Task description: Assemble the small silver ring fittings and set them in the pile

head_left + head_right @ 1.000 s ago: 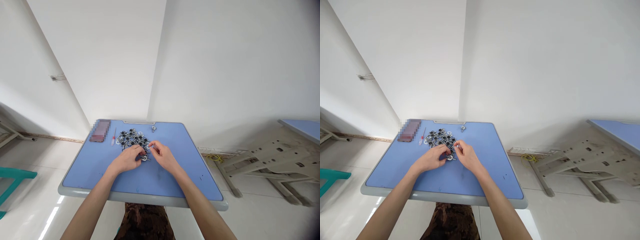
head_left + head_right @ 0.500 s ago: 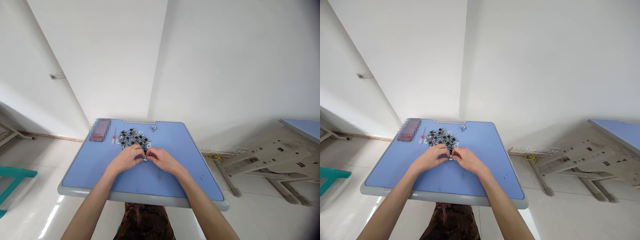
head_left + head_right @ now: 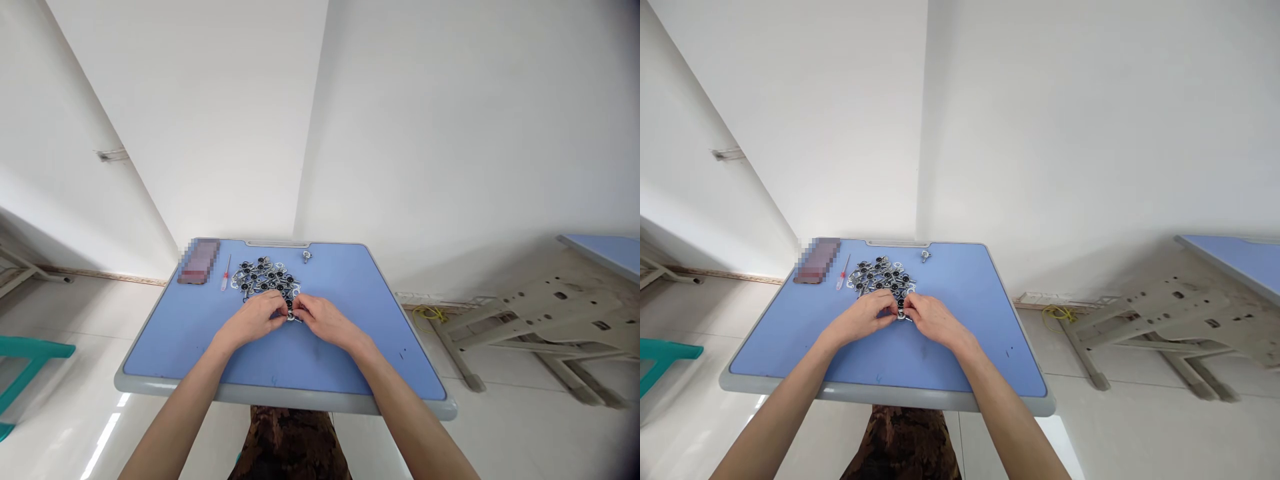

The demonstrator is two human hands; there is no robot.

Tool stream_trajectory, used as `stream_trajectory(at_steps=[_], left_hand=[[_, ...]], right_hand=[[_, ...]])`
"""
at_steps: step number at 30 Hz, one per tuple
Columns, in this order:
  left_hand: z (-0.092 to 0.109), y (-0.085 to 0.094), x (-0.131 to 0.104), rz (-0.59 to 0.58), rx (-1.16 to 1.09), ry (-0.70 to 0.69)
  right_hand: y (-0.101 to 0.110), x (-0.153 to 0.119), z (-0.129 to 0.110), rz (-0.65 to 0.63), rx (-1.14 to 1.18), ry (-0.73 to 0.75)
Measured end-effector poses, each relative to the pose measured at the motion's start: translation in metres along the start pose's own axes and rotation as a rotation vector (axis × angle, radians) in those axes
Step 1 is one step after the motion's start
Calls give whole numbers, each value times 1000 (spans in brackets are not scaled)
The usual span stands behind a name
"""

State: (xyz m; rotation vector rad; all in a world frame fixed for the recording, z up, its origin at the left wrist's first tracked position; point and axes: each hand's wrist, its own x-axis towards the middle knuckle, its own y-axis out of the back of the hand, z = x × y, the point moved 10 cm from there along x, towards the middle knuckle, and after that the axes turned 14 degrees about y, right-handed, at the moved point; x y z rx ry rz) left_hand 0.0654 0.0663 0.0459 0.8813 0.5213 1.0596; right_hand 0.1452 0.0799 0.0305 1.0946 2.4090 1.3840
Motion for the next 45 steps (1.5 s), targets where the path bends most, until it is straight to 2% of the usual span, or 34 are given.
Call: stream_trajectory(at_steps=[4,12,18,23,31,36,39,45], left_hand=[[-4,0,1,-8,-38,33],[-11,-6,3,-33,-43,85],[-13,-6,2,-36,-73,100],[-12,-7,2,-30,-45,91],[-12,-9,2,-46,-39,90],[-11,-8,2,-39,-47,91],[-12,-7,3,-42,-61,101],[-14,-9,5,-43,-83,105]], right_hand=[[2,0,0,32,21,7],[-2,0,0,-5,9,-5],[1,1,-1,18,-5,-7],[6,-1,7,55,-87,-45],[1,-4,28,-27,-285,-178],[3,-4,26,-16,-285,-185],[7,-5,21,-5,-210,-173],[0,-4,2,-78,-76,-88]])
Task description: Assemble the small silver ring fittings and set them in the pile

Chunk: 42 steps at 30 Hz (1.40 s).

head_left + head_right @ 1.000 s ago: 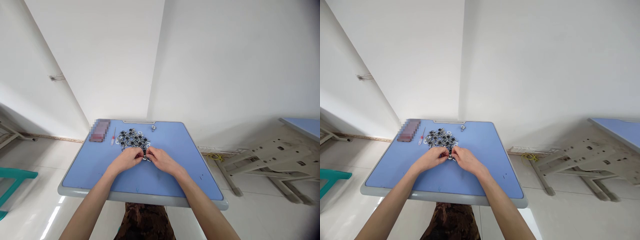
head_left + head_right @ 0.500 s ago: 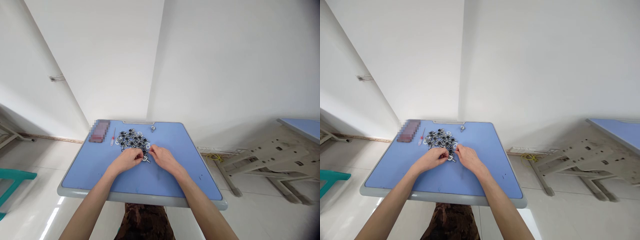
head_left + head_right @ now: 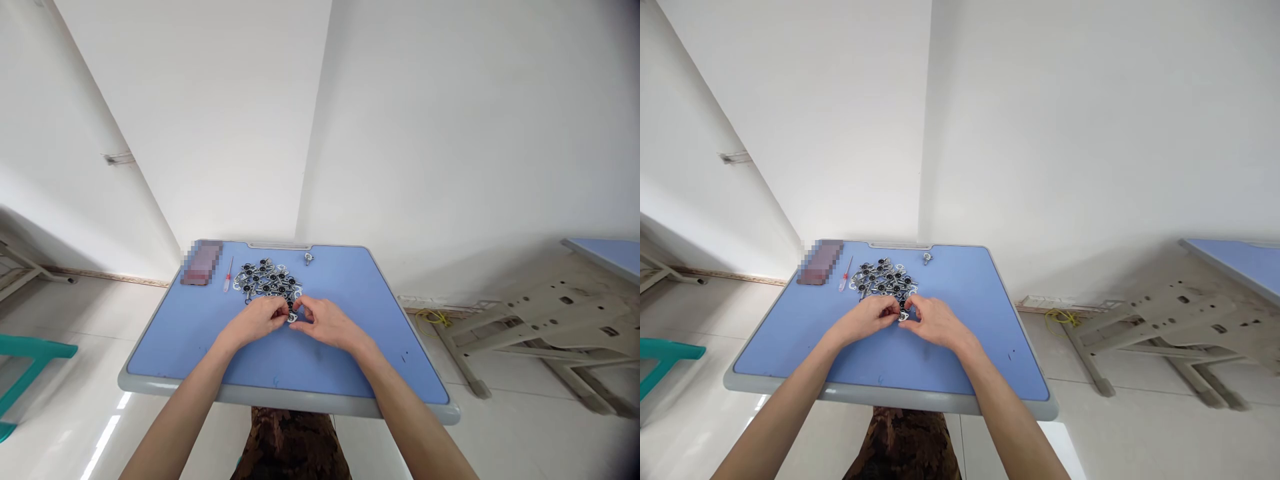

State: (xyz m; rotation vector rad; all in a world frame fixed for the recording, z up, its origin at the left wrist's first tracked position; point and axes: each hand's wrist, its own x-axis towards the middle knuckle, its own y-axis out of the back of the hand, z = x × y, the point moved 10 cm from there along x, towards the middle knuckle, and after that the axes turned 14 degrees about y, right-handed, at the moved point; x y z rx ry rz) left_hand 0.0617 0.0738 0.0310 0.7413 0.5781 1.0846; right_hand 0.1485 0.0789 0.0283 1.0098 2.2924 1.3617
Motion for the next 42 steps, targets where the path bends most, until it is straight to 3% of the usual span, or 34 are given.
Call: stream_trajectory(at_steps=[9,13,22,31,36,42], left_hand=[[-2,14,-1,46,-82,23],[-7,23,-2,132,45,53],[-7,11,0,103,204,13],[7,19,-7,174,166,-33],[15,8,-8,109,152,-109],[11,4,-5,81,132,-92]], right_hand=[[-5,4,-3,8,-56,7],[0,3,-2,25,-3,-9],[2,4,-3,31,-58,48],[4,2,-6,6,-105,85],[3,2,-8,11,-66,80],[-2,3,-6,-7,-70,66]])
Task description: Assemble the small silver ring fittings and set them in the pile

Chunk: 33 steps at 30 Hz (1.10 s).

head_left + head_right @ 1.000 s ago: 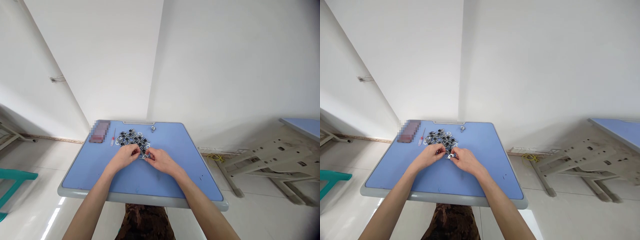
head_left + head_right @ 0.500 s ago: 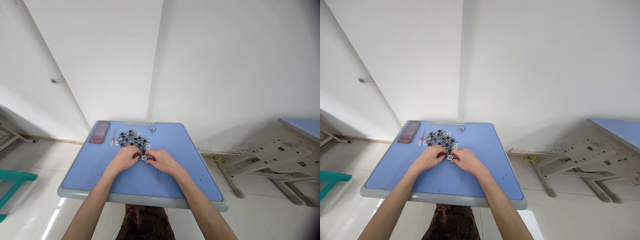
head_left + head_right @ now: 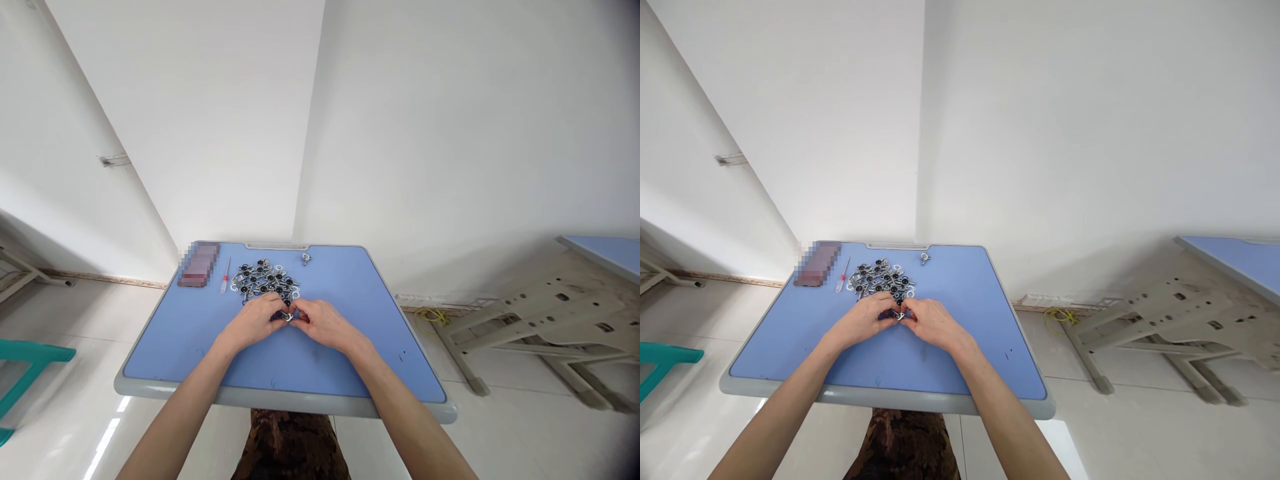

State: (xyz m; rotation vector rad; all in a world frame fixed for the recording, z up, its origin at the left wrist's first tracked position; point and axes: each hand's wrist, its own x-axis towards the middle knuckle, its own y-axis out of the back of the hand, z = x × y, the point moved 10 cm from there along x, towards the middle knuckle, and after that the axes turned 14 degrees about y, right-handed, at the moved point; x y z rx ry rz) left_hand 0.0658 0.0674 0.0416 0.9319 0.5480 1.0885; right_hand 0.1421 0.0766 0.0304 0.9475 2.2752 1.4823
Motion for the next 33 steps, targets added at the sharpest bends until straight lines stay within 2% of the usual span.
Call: stream_trajectory(at_steps=[7,14,16,23,33], left_hand=[[-10,6,2,6,-164,71],[-29,17,6,43,-337,188],[-33,18,5,49,-315,205],[-34,10,3,-45,-202,217],[-32,9,3,-17,-52,173]], right_hand=[[-5,1,4,-2,-21,-22],[-1,-1,5,-8,27,-58],[0,-2,6,-11,43,-67],[4,-6,9,-28,102,-95],[6,-8,14,-13,131,-118]])
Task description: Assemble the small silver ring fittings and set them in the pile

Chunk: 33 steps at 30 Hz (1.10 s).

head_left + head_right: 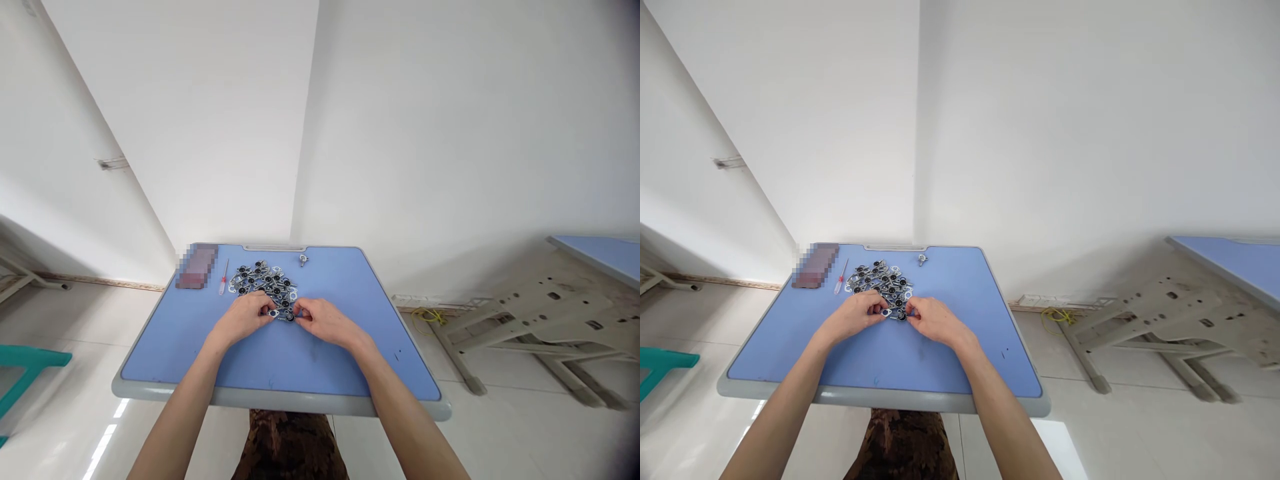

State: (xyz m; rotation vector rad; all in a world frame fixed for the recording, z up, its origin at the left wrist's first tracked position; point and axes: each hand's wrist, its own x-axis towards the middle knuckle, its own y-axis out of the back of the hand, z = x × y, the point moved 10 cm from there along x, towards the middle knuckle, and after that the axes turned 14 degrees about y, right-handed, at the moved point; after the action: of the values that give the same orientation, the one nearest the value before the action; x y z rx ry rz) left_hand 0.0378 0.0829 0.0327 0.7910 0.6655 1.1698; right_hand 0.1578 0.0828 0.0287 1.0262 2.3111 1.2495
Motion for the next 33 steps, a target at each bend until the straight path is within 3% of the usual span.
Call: stream_trajectory(at_steps=[10,13,18,22,26,33], left_hand=[[1,0,-3,-9,41,-2],[5,4,-3,38,48,-16],[26,6,-8,155,13,-172],[37,-8,-7,133,75,-247],[36,-15,-2,111,101,-233],[32,-7,-2,155,21,-250]], right_hand=[[0,-1,-4,4,79,29],[2,-1,-4,25,88,41],[15,-3,2,162,127,19],[10,-1,2,149,145,24],[1,1,-2,86,140,67],[5,1,6,152,238,34]])
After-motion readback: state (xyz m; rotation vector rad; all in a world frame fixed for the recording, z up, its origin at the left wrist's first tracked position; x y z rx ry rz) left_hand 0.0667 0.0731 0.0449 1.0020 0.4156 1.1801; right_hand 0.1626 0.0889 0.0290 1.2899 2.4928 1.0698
